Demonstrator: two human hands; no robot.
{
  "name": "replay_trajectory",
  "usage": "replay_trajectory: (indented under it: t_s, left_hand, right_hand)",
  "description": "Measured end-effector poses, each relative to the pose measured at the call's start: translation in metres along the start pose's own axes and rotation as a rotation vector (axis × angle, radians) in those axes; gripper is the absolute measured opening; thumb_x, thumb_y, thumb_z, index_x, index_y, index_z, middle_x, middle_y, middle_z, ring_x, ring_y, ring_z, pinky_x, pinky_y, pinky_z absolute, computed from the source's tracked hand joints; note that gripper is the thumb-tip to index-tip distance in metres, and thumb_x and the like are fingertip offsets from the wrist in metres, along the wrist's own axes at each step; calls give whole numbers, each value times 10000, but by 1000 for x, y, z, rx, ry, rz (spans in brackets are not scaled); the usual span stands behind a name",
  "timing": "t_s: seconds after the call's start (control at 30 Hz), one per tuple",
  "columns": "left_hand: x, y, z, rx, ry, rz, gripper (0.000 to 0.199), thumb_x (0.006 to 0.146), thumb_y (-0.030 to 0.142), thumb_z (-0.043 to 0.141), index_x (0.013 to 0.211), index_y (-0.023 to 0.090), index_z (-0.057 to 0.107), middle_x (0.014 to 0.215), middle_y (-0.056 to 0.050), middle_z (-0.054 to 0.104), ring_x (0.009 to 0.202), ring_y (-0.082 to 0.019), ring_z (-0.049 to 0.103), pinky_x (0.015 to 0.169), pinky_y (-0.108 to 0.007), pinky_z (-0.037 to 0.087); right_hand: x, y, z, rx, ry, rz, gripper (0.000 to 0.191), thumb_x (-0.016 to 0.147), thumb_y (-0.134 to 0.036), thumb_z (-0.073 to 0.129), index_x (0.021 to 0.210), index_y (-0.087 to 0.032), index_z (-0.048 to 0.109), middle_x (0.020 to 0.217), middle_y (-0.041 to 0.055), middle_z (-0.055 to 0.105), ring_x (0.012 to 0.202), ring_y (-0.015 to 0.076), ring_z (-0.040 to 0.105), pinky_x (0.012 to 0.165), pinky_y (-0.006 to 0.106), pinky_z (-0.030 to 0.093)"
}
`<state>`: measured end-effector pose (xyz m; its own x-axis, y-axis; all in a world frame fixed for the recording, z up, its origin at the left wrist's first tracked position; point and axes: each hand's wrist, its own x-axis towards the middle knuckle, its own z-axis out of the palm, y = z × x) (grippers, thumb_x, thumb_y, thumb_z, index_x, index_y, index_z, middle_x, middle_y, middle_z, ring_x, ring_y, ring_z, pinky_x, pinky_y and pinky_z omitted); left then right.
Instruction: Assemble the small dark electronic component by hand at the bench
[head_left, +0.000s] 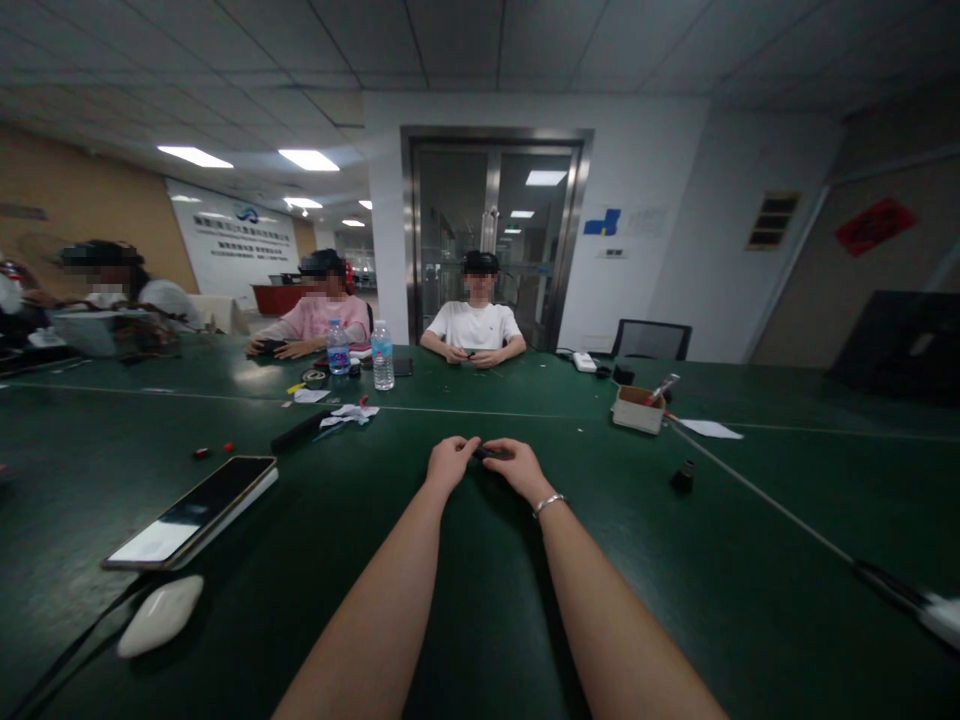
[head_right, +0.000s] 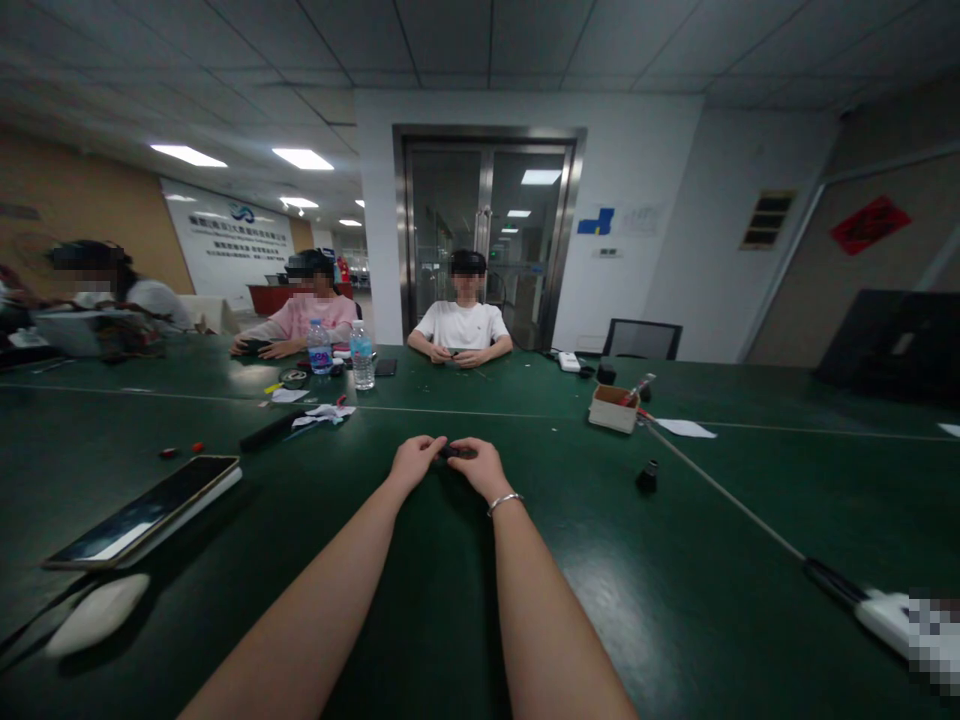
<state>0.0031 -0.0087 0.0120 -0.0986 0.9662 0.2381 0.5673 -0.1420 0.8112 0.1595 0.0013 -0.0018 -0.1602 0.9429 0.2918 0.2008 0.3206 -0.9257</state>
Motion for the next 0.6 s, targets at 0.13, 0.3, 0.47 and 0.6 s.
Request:
replay_trajectory:
  t_s: [0.13, 0.3, 0.47, 0.6]
  left_hand:
    - [-1, 0, 1, -8, -13, 21, 441, 783, 566, 466, 689, 176, 648, 676, -42, 653, 614, -168, 565, 577, -259, 369]
    - [-1, -2, 4, -36, -42, 69, 412, 779, 552, 470, 737, 175, 632, 696, -37, 640, 638, -161, 555, 595, -252, 371]
    - [0, -4, 6, -39, -60, 114, 304, 781, 461, 502, 733, 179, 606, 694, -23, 624, 656, -148, 550, 638, -244, 387]
    - [0, -5, 5, -40, -89, 108, 278, 801, 428, 480, 742, 188, 607, 685, -9, 621, 662, -143, 554, 644, -240, 383]
  right_hand:
    - [1, 4, -5, 289, -19, 112, 329, 615, -169, 738, 933, -128, 664, 853, 61, 675, 719, 144, 657, 722, 307, 566]
    - [2, 6, -8, 426, -8, 174, 259, 654, -135, 727, 904, -129, 656, 868, 70, 682, 751, 163, 680, 723, 279, 585]
    - [-1, 3, -9, 454, 2, 172, 211, 686, -105, 696, 891, -119, 648, 841, 65, 681, 744, 163, 686, 724, 270, 585]
    - [-2, 2, -9, 425, -1, 171, 210, 689, -105, 694, 895, -115, 650, 836, 66, 682, 724, 156, 685, 718, 272, 586]
